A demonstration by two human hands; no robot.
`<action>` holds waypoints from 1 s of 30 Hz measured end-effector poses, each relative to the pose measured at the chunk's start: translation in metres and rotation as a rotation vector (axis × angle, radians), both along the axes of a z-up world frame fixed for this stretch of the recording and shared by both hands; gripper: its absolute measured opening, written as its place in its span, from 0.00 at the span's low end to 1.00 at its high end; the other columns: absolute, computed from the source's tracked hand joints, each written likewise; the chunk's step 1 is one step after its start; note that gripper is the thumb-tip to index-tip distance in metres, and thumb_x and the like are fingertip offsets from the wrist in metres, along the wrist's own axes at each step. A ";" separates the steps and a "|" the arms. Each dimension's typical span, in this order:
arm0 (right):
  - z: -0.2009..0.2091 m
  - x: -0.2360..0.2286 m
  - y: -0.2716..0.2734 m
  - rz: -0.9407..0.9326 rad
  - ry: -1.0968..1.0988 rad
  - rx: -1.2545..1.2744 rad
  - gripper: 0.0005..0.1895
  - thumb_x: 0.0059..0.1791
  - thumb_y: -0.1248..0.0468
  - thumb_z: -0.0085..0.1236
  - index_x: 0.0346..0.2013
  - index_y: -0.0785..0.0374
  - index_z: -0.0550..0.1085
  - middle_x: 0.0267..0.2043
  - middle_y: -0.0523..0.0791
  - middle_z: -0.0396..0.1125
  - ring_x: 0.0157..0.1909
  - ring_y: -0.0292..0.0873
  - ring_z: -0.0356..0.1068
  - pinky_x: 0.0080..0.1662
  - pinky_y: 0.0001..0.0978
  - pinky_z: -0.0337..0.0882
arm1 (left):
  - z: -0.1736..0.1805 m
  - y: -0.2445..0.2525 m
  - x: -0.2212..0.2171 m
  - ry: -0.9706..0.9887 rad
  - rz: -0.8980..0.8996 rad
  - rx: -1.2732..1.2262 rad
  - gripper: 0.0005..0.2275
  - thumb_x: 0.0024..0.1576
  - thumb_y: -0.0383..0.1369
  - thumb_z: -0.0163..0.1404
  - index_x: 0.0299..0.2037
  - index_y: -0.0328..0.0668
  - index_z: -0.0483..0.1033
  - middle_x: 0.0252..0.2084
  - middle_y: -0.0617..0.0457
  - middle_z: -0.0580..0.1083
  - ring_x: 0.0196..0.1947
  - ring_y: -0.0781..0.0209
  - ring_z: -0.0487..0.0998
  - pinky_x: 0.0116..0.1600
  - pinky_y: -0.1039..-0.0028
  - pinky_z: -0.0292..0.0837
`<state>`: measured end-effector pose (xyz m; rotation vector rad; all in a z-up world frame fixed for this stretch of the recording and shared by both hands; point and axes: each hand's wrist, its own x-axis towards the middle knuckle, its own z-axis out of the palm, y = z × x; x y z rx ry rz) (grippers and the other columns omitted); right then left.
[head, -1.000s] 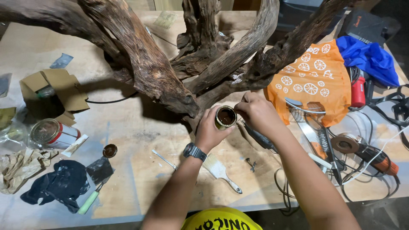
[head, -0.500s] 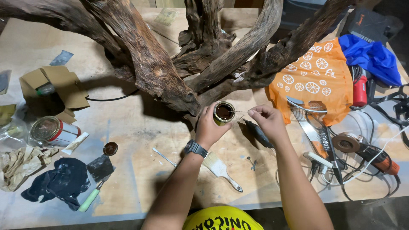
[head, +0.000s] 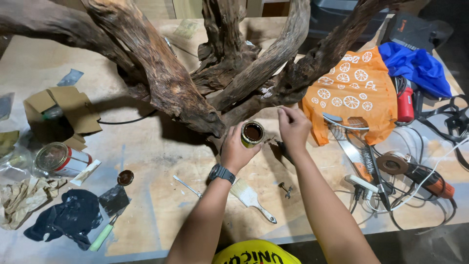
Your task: The person applies a dark liquid finish to a large piece of driftwood using a small brush. They repeatedly dip the brush into a small container and carefully paint the crevices and surfaces of the wood.
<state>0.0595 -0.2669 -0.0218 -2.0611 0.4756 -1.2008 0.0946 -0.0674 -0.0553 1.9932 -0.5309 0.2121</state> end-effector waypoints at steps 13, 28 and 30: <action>-0.016 0.026 -0.003 -0.137 -0.019 -0.425 0.04 0.49 0.64 0.72 0.39 0.50 0.87 0.28 0.40 0.77 0.31 0.45 0.79 0.39 0.36 0.77 | -0.020 -0.004 0.006 -0.117 0.022 0.041 0.39 0.34 0.48 0.72 0.62 0.56 0.76 0.50 0.50 0.79 0.53 0.44 0.84 0.61 0.51 0.77; -0.013 0.034 0.001 -0.099 -0.078 -0.437 0.03 0.48 0.67 0.68 0.33 0.55 0.80 0.23 0.42 0.66 0.31 0.49 0.73 0.38 0.37 0.74 | -0.006 0.000 0.002 0.024 -0.003 0.102 0.40 0.35 0.47 0.74 0.63 0.57 0.75 0.52 0.51 0.79 0.58 0.45 0.82 0.63 0.52 0.78; -0.012 0.033 0.005 -0.040 -0.061 -0.479 0.03 0.47 0.68 0.69 0.33 0.56 0.82 0.25 0.43 0.70 0.31 0.50 0.75 0.37 0.38 0.75 | -0.004 -0.001 0.002 0.061 -0.023 0.106 0.41 0.35 0.46 0.74 0.64 0.56 0.74 0.53 0.49 0.78 0.57 0.42 0.82 0.62 0.50 0.79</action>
